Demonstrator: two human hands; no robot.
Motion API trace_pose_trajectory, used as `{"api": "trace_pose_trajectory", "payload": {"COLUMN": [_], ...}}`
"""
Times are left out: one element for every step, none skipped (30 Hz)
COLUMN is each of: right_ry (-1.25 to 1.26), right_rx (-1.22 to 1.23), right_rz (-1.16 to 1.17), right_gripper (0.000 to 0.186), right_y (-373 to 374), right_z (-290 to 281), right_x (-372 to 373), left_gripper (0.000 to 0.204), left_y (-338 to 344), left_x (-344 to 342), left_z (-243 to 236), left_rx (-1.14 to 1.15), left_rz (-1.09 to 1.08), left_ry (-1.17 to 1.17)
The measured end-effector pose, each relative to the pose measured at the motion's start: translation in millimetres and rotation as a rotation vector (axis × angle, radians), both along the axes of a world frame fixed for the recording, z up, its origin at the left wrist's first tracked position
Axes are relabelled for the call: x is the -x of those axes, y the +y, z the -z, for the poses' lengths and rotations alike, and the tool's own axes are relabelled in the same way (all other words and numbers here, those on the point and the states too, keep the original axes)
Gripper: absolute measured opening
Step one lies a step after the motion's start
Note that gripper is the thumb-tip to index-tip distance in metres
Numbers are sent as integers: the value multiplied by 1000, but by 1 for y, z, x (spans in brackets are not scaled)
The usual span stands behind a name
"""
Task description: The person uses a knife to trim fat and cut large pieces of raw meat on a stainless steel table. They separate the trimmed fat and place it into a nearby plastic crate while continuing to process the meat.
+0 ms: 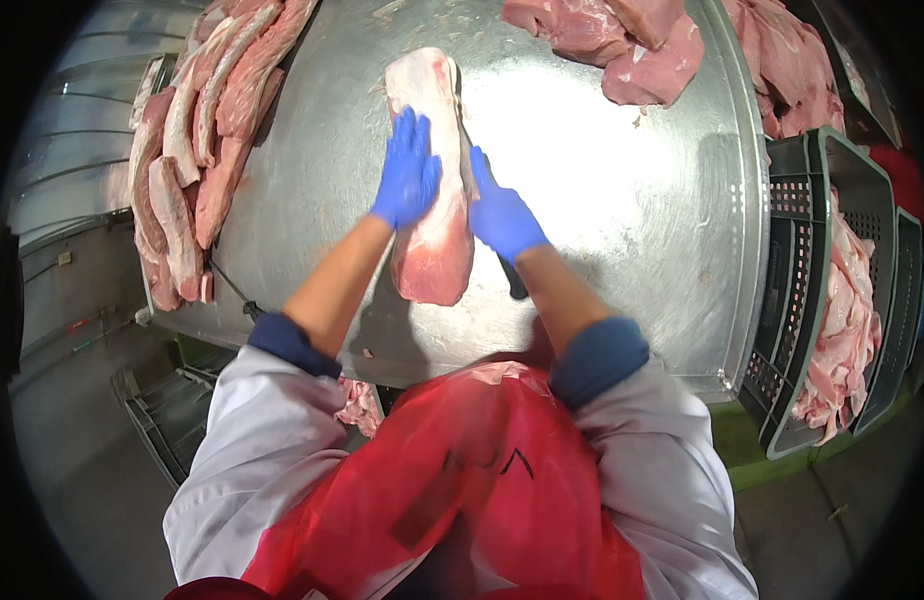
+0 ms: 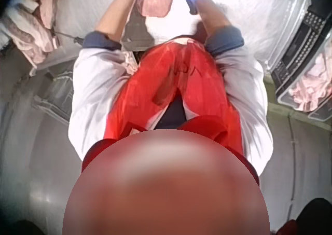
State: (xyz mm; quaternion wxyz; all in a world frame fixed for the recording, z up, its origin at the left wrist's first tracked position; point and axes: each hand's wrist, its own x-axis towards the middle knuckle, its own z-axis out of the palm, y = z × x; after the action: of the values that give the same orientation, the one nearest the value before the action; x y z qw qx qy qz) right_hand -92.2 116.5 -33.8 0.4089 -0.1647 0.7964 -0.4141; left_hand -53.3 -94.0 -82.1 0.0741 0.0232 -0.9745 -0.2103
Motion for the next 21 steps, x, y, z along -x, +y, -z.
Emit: {"api": "trace_pose_trajectory", "payload": {"right_ry": [-27, -58, -46, -24, 32, -7, -39, -72, -18, 38, -103, -121, -136, -109, -81, -48, -8, 38, 88, 60, 24], "right_rx": [35, 68, 69, 71, 62, 44, 21, -1, 91, 64, 109, 135, 165, 170, 174, 179, 199, 219, 243, 148, 53], "right_rz": [29, 47, 42, 31, -3, -31, -62, -89, -66, -73, -73, -42, -15, -12, -16, -15, -15, -21, -24, -78, -113], "right_gripper": [85, 84, 83, 82, 80, 80, 80, 79, 78, 78, 79, 80, 80, 80, 80, 80, 80, 80, 80, 81, 81], "right_y": [-5, -11, -16, -20, -19, -15, -6, 4, 22, 34, 49, 63, 75, 85, 96, 108, 122, 138, 152, 175, 200], "right_z": [4, 6, 5, 1, 2, 0, -9, -14, 14, 23, 8, 4, 1, -2, -5, -9, -11, -14, -19, -30, -49], "right_x": [15, 21, 26, 30, 25, 15, 2, -12, -35, -58, -78, -102, -125, -149, -172, -195, -218, -238, -247, -248, -243], "left_gripper": [65, 64, 64, 64, 63, 63, 62, 62, 62, 62, 63, 63, 64, 65, 65, 66, 66, 66, 80, 88, 96], "left_y": [16, 20, 21, 21, 22, 21, 22, 23, 28, 29, 28, 28, 27, 28, 29, 30, 31, 31, 38, 50, 75], "left_x": [-19, -28, -35, -38, -37, -38, -39, -40, -37, -38, -42, -43, -43, -44, -46, -46, -45, -42, -32, -31, -30], "left_z": [-16, -17, -14, -13, -12, -9, -8, -7, -9, -8, -6, -5, -6, -7, -8, -8, -8, -9, -16, -21, -48], "left_rx": [36, 11, -14, -37, 4, 8, 9, 10, 3, 23, 43, 64, 71, 74, 76, 88, 99, 109, 135, 146, 161], "left_rz": [31, 23, 14, -1, -35, -60, -90, -114, -106, -96, -92, -74, -74, -71, -76, -85, -96, -111, -212, -282, -335], "left_ry": [-118, -85, -51, -8, -14, -11, -2, 6, 14, 11, 5, 1, -3, -10, -14, -39, -65, -84, -203, -329, -460]}}
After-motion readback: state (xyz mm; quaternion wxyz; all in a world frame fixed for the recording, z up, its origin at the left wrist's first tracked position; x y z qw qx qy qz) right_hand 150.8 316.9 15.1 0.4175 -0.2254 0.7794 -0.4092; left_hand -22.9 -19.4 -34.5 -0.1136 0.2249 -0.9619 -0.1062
